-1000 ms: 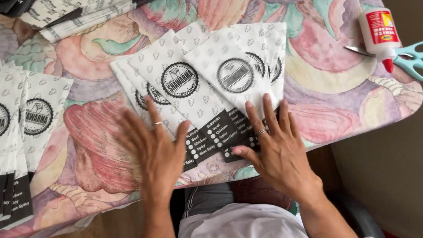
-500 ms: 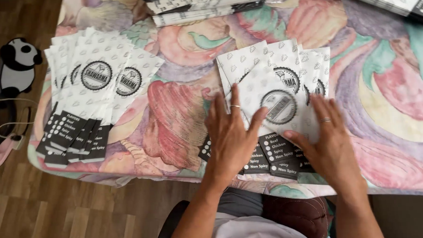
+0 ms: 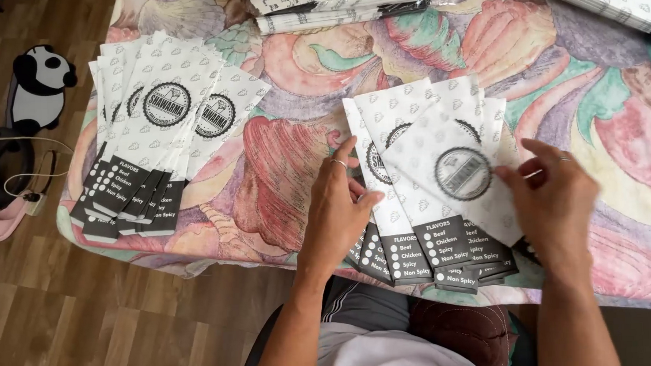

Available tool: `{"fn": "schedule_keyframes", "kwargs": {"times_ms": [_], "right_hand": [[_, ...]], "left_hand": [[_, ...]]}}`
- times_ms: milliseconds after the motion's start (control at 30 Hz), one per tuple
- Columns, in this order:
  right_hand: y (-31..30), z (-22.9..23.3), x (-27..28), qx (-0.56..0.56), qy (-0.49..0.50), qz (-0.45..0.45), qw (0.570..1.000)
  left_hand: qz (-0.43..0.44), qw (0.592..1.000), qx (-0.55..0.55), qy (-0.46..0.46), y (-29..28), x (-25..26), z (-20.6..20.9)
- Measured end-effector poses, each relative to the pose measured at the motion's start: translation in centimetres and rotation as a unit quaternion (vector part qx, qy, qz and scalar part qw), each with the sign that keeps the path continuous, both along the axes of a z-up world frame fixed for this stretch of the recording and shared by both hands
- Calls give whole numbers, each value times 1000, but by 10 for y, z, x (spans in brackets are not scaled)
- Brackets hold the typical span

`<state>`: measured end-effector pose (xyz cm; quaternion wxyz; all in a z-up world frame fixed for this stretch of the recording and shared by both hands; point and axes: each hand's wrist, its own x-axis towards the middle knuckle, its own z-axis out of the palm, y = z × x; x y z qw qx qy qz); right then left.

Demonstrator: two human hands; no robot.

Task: The person applies glue to paper shawarma wrappers using a glue bottle and folds them by hand to assemble the final food packaging.

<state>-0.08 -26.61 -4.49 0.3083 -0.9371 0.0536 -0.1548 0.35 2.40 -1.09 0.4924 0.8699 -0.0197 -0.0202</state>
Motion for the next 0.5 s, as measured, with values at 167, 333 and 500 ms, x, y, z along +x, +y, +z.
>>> {"fn": "schedule_keyframes", "kwargs": {"times_ms": [167,333,500], "right_hand": [[-1,24,-15,173,-31,-39,984],[13,26,-19,-8,53,43,998],[39,37,-19,6,61,77,995]], "left_hand": [[16,996,80,-34,-4,4,-12],[-18,996,81,-8,-10,-2,1],[-87,995,-4,-43,-15,-6,11]]}}
